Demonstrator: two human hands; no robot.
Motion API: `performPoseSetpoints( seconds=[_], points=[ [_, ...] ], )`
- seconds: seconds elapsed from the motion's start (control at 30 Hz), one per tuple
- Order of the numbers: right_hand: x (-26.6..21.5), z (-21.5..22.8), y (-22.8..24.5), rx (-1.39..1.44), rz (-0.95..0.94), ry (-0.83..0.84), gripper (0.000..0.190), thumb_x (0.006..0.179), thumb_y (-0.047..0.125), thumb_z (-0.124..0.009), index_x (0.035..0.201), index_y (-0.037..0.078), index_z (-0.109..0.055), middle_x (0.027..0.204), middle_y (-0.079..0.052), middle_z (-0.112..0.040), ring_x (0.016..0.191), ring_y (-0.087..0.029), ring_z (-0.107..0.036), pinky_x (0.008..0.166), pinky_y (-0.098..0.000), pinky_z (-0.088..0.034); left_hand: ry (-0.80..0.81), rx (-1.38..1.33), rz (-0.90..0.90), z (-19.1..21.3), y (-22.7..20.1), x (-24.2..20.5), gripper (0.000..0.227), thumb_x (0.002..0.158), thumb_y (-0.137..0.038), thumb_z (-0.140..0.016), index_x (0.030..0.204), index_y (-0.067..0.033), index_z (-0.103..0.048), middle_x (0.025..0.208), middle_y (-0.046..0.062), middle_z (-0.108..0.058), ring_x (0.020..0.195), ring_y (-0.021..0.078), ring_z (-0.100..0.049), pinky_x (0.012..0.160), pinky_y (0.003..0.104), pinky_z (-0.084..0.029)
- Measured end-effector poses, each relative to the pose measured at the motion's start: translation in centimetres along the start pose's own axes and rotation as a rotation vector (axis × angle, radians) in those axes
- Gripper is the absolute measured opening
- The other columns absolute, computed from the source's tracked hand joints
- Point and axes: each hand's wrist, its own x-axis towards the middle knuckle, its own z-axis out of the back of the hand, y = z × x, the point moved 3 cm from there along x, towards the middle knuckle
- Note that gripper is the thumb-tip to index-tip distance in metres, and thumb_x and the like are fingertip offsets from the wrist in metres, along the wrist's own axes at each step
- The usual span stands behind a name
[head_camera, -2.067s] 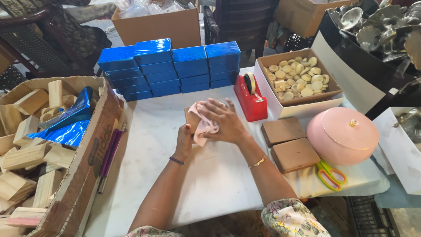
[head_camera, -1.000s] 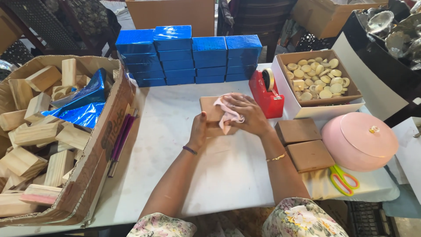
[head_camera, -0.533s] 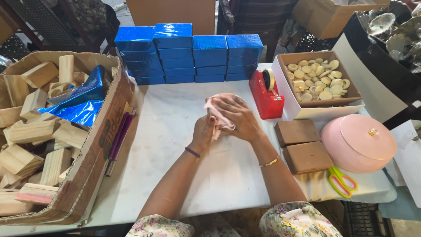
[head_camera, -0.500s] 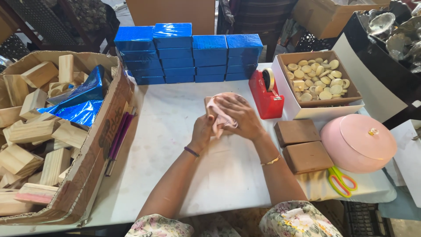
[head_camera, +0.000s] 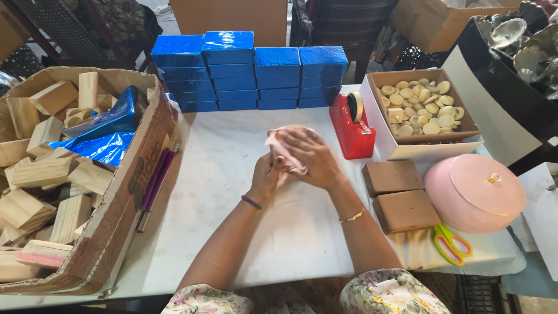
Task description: The person wipes the interior and exterior surfaces of a small wooden box using a pink cloth. They rotate the box to clean all sides and edges thoroughly. The workspace includes a box of wooden pieces, blue wrapped items, and a tape dispenser.
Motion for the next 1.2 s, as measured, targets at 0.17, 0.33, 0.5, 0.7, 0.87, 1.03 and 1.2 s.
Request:
performPoseSetpoints(
  seconds=[0.17,0.33,0.5,0.7,0.87,1.03,1.2],
  points=[
    [-2.4,0.6,-4.5,0.093,-0.221,0.010,0.079,0.083,0.050,-0.075,0.147,0.009,-0.055,0.158,-0.009,-0.049,0.150,-0.032,-0.038,0.120,-0.0523,-0.026,-0.012,-0.072,0.051,-0.6,-3.8,0.5,0.089,0.090,-0.080,-0.048,0.117,0.0031,-0.060,0.103,0.010,-0.073,0.095,0.0160,-0.075,0.081,0.028,-0.061],
    [-1.1,0.0,-2.3,0.019,-0.201,0.003,0.075,0.086,0.048,-0.074,0.148,0.011,-0.056,0.157,-0.010,-0.049,0.149,-0.032,-0.038,0.120,-0.0538,-0.027,-0.003,-0.188,0.110,0.5,0.0,0.3,0.090,0.089,-0.080,-0.047,0.118,0.0037,-0.061,0.103,0.012,-0.074,0.094,0.0185,-0.076,0.081,0.029,-0.062],
    [0.0,-0.9,0.1,-0.093,-0.066,-0.026,0.062,0.092,0.041,-0.071,0.147,0.015,-0.059,0.156,-0.007,-0.053,0.149,-0.027,-0.046,0.124,-0.0513,-0.029,-0.015,0.006,0.135,2.4,9.0,-0.1,0.092,0.111,-0.077,-0.043,0.088,0.0110,-0.059,0.075,0.014,-0.059,0.066,0.0161,-0.050,0.065,0.029,-0.042],
    [-1.8,0.9,-3.7,0.117,-0.108,-0.055,0.062,0.088,0.046,-0.074,0.142,0.016,-0.062,0.151,-0.007,-0.058,0.146,-0.027,-0.049,0.125,-0.0449,-0.033,0.016,-0.017,0.073,-0.2,-3.7,0.7,0.093,0.091,-0.084,-0.040,0.110,0.0026,-0.068,0.094,0.012,-0.077,0.089,0.0167,-0.076,0.079,0.025,-0.060],
    [-1.1,0.7,-2.1,0.037,-0.150,-0.016,0.055,0.087,0.040,-0.075,0.136,0.016,-0.070,0.147,-0.006,-0.062,0.141,-0.028,-0.054,0.120,-0.0483,-0.032,0.004,-0.242,0.164,0.2,0.5,0.5,0.086,0.085,-0.082,-0.045,0.112,-0.0021,-0.065,0.096,0.011,-0.075,0.088,0.0161,-0.077,0.080,0.027,-0.062],
    [0.4,-0.4,1.1,0.046,0.022,-0.053,0.064,0.084,0.045,-0.075,0.136,0.009,-0.066,0.148,-0.009,-0.060,0.141,-0.030,-0.053,0.122,-0.0487,-0.034,-0.061,0.035,0.043,0.3,1.1,-0.1,0.081,0.102,-0.077,-0.047,0.086,0.0015,-0.060,0.076,0.007,-0.059,0.072,0.0119,-0.055,0.061,0.028,-0.044],
    [-1.3,0.0,-2.5,0.087,-0.085,-0.074,0.070,0.085,0.046,-0.075,0.139,0.006,-0.061,0.153,-0.011,-0.056,0.144,-0.030,-0.052,0.123,-0.0486,-0.034,-0.042,0.197,0.064,0.0,-2.3,0.2,0.079,0.100,-0.075,-0.041,0.084,-0.0006,-0.061,0.071,0.006,-0.060,0.066,0.0117,-0.058,0.059,0.026,-0.044]
  ],
)
